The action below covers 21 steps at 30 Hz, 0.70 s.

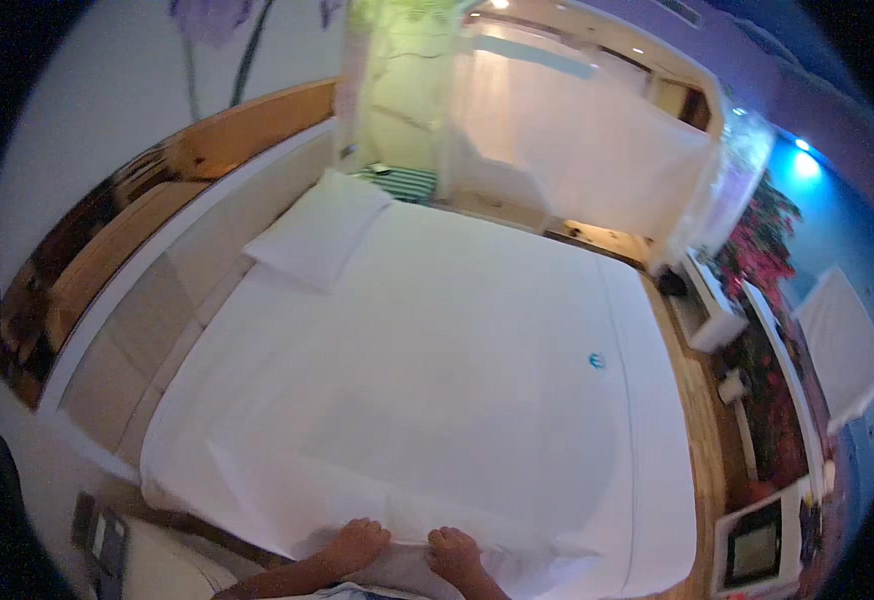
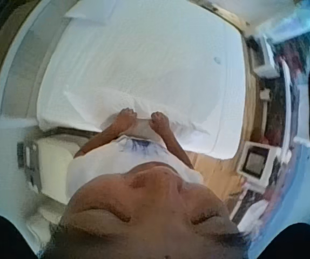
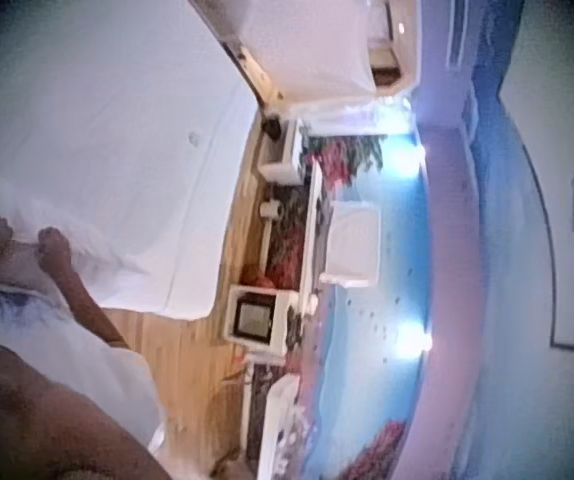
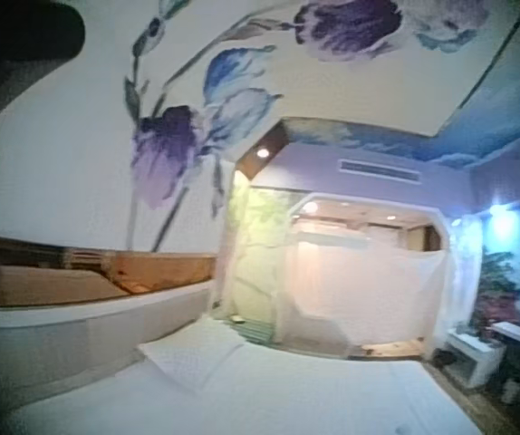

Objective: The person inserts a pillow into a white pillowcase on a bed, then smooths and arranges the fitted sheet. The pillow is placed at the head of the bed after being fully encased.

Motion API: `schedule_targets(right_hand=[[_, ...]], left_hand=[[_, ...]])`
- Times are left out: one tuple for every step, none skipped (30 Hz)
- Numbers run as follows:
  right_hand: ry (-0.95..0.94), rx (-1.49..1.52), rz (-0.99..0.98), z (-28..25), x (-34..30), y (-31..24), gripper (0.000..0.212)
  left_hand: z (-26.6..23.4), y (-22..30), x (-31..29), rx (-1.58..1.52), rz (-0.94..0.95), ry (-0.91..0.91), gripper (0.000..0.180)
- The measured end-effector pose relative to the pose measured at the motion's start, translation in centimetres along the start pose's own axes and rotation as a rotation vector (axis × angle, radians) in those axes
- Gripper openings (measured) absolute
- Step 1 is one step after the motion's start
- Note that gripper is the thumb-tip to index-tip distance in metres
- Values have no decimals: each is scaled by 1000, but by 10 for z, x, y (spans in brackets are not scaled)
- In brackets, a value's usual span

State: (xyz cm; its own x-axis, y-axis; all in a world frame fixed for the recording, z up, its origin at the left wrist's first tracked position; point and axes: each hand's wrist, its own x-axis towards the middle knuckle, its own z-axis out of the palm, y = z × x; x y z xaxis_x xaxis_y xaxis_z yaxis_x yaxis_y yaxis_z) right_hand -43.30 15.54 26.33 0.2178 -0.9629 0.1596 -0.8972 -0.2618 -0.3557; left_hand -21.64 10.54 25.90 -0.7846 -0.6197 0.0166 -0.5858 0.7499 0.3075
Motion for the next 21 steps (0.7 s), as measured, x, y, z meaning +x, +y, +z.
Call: schedule_targets(right_hand=[[-30,-2,7,4,4,-1,17],[-63,-4,12,6,7,-3,19],[-34,-13,-11,4,9,-6,19],[-7,-23,-38,2,11,-9,18],[17,-32,-69,0,15,-12,18],[44,-18,-97,-3,18,-19,17],[70,-4,-128,-7,23,-26,16],[95,12,-161,-6,26,-32,15],[42,-10,-155,0,23,-35,14],[-4,-40,-157,11,22,-34,13],[-51,-70,-157,19,20,-33,12],[-70,-91,-154,26,21,-34,12],[-89,-113,-150,32,21,-35,12],[-108,-136,-144,35,22,-33,12],[-76,-118,-134,34,26,-37,12],[-75,-110,-126,30,28,-41,12],[-74,-102,-118,25,28,-46,12],[-73,-101,-112,16,29,-50,11],[-49,-76,-112,12,29,-50,11],[-26,-51,-113,8,29,-49,11],[-1,-26,-115,6,30,-47,11]], left_hand=[[0,-1,-1,14,-19,-48,9],[-1,-2,-1,37,2,-41,9],[-3,-1,-2,55,12,-31,9],[-2,-1,-2,71,18,-20,10],[0,-2,-3,71,11,24,10],[3,-3,-5,65,2,63,10],[5,-3,-7,60,-11,102,11],[5,-4,-9,69,-9,149,11],[3,-2,-10,70,0,196,11],[0,0,-8,74,8,255,12],[1,0,-10,50,23,209,13],[2,-3,-17,35,33,163,14],[2,-5,-19,20,44,117,15],[3,-6,-16,17,45,129,16],[3,-7,-17,14,37,136,16],[3,-7,-17,11,29,143,17],[2,-7,-16,17,12,153,17],[-1,-4,-13,21,-5,170,17],[-4,-2,-11,25,-22,187,17],[-9,-1,-8,36,-10,183,18],[-14,-1,-6,48,2,181,18]])
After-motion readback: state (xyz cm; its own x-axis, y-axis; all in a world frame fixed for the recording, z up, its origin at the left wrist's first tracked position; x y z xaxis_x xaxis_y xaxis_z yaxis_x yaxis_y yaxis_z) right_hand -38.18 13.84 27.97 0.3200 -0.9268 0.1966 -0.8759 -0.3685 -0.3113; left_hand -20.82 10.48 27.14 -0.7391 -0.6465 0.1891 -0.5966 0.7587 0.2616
